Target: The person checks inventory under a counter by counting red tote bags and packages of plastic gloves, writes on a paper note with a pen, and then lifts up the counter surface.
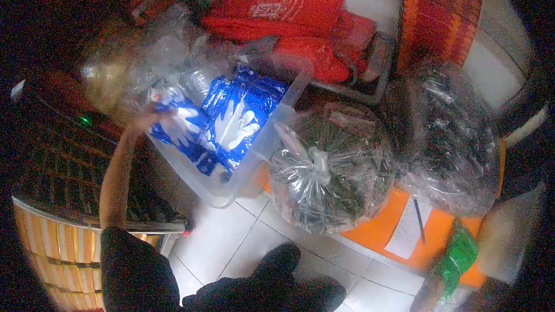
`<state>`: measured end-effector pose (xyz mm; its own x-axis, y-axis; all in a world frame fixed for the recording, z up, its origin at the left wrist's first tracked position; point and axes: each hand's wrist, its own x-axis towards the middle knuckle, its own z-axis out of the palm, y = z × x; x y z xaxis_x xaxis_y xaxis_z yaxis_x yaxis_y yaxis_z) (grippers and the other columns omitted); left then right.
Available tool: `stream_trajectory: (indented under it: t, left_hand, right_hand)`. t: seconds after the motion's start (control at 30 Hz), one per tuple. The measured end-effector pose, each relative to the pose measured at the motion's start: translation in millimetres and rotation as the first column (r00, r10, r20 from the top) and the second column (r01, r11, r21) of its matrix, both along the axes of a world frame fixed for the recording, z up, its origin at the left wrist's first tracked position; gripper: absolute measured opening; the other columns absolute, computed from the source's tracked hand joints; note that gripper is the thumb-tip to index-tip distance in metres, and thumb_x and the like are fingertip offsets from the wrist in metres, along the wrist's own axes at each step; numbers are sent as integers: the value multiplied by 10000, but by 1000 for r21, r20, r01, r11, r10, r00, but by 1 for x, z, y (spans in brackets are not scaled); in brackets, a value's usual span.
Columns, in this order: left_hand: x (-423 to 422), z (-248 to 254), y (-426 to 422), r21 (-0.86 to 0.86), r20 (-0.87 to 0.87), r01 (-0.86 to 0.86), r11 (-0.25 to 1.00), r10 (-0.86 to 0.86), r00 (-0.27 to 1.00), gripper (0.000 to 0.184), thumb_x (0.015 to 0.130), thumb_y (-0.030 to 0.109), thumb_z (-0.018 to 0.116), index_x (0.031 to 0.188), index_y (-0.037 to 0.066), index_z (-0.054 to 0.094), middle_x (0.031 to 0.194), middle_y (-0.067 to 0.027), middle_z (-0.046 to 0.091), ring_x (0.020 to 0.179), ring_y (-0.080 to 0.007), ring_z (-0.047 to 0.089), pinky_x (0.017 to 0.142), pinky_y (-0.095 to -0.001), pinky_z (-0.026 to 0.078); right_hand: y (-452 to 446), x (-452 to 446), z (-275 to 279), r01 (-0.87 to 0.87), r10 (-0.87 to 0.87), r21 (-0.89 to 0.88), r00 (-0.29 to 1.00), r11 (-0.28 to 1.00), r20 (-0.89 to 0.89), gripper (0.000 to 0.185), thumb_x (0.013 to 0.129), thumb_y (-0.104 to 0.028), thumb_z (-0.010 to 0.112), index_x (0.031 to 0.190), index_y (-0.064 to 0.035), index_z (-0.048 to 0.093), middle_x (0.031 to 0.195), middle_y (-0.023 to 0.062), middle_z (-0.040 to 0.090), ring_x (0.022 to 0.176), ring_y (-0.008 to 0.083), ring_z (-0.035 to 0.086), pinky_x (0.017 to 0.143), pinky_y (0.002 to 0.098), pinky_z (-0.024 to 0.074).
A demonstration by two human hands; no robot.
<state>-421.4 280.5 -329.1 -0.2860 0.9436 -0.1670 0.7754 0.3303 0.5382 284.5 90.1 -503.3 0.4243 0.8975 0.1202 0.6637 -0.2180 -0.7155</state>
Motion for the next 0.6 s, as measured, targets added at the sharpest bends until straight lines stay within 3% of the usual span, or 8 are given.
stream_trajectory:
  t: [0.03, 0.13, 0.2, 0.27, 0.33, 0.4, 0.47, 0.6]
  left_hand:
    - [-16, 5, -5, 108, 70, -18, 994, 11, 998, 336, 700, 305, 612, 895, 33, 585, 838, -53, 585, 773, -155, 539, 702, -272, 417]
    - [-18, 29, -14, 393, 271, -308, 867, 210, 939, 343, 750, 267, 563, 985, 19, 541, 866, -47, 577, 775, -145, 535, 703, -269, 423]
    - [0, 46, -23, 483, 494, -476, 735, 221, 841, 391, 763, 281, 543, 1044, 13, 498, 886, -54, 571, 779, -147, 539, 698, -269, 430]
    - [26, 50, -27, 491, 734, -566, 662, 36, 678, 437, 775, 301, 522, 1093, 11, 450, 915, -60, 560, 780, -142, 543, 686, -267, 441]
    - [37, 36, -32, 462, 754, -565, 684, 32, 656, 485, 780, 364, 496, 1126, 35, 415, 954, -69, 542, 798, -140, 546, 683, -258, 456]
    - [19, 17, -38, 345, 738, -368, 863, -8, 674, 476, 785, 384, 480, 1114, 44, 427, 989, -65, 524, 798, -130, 544, 676, -242, 461]
    - [50, 3, -31, 229, 789, -420, 878, 85, 608, 498, 801, 362, 462, 1153, 17, 396, 1070, -87, 495, 934, -172, 508, 786, -293, 420]
    - [17, -40, -15, 148, 591, -275, 950, 138, 795, 518, 817, 308, 453, 1220, 15, 314, 1212, -112, 371, 1101, -205, 370, 904, -327, 322]
  right_hand:
    - [1, 0, 0, 120, -122, -26, 944, 992, -308, 30, 707, 29, 437, 711, 17, 464, 792, 106, 446, 759, 237, 450, 700, 291, 365]
    - [6, -18, 16, -215, 193, -23, 819, 976, 540, 68, 666, 68, 454, 699, 9, 462, 811, 101, 464, 785, 222, 462, 711, 286, 366]
    - [5, -1, -16, 131, -86, 143, 955, 981, -285, 99, 622, 86, 469, 682, 6, 472, 851, 125, 486, 833, 255, 469, 745, 302, 365]
    - [4, 7, -28, 101, -89, 153, 992, 983, -88, 170, 608, 99, 472, 732, -11, 510, 898, 137, 500, 880, 276, 472, 773, 327, 369]
    - [5, 6, -33, -56, 10, 128, 942, 990, 336, 246, 594, 113, 475, 782, -28, 549, 945, 150, 514, 928, 297, 475, 802, 352, 372]
    - [15, -30, 28, -130, 251, -287, 864, 949, 437, 353, 595, 60, 532, 925, -65, 556, 1102, 165, 446, 1064, 330, 370, 915, 392, 276]
    - [11, -43, 53, -119, 286, -411, 883, 904, 372, 433, 555, 17, 623, 960, -114, 541, 1251, 137, 302, 1150, 327, 259, 950, 396, 233]
    - [34, -67, 114, -171, 187, -75, 907, 982, 377, 306, 622, -27, 604, 920, -80, 558, 1136, 142, 413, 1061, 327, 381, 871, 402, 325]
